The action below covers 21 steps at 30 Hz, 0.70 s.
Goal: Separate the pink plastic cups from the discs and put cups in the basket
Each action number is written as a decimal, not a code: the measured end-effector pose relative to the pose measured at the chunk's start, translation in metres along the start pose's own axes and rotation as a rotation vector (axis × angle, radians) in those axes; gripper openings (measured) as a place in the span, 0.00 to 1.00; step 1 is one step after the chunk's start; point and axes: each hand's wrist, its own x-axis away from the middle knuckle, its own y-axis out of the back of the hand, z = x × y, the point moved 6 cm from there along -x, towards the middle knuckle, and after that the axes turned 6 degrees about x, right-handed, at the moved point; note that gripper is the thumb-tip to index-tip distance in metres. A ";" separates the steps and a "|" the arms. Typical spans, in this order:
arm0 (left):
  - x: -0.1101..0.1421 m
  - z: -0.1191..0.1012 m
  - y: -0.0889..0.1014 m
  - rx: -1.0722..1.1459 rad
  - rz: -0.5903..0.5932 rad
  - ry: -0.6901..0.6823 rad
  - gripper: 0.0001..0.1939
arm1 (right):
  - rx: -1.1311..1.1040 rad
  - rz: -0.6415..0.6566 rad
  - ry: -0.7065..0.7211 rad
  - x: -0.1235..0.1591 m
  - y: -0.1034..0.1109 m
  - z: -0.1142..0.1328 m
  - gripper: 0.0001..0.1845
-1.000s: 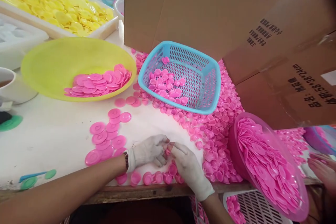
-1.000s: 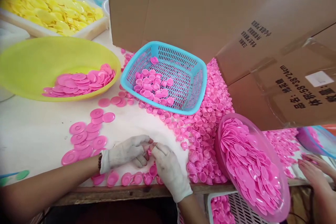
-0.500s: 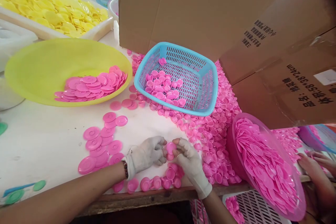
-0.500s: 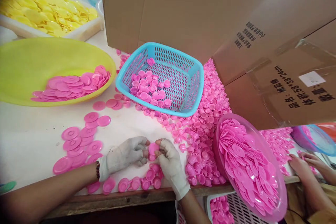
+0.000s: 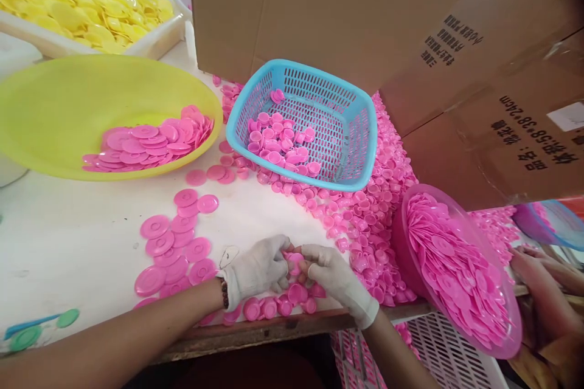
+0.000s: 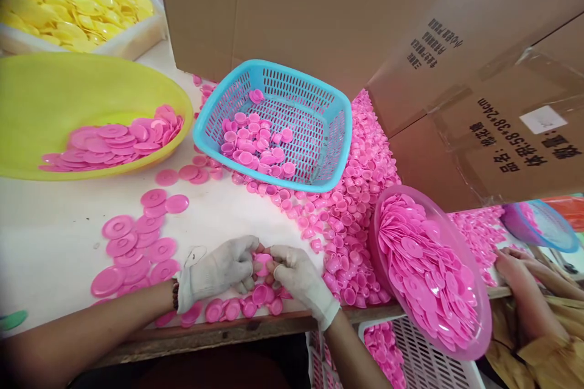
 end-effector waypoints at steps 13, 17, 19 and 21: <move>-0.002 0.006 0.009 -0.030 -0.044 -0.008 0.08 | -0.131 0.083 -0.242 -0.011 -0.008 0.001 0.19; -0.001 0.001 0.010 -0.104 -0.077 -0.012 0.04 | -0.233 0.138 -0.284 -0.019 -0.008 -0.010 0.20; -0.002 0.001 0.007 -0.054 -0.045 -0.005 0.04 | -0.229 0.124 -0.266 -0.022 -0.007 -0.014 0.19; -0.006 0.004 0.004 -0.054 -0.017 -0.009 0.07 | -0.125 0.058 -0.237 -0.023 -0.005 -0.015 0.15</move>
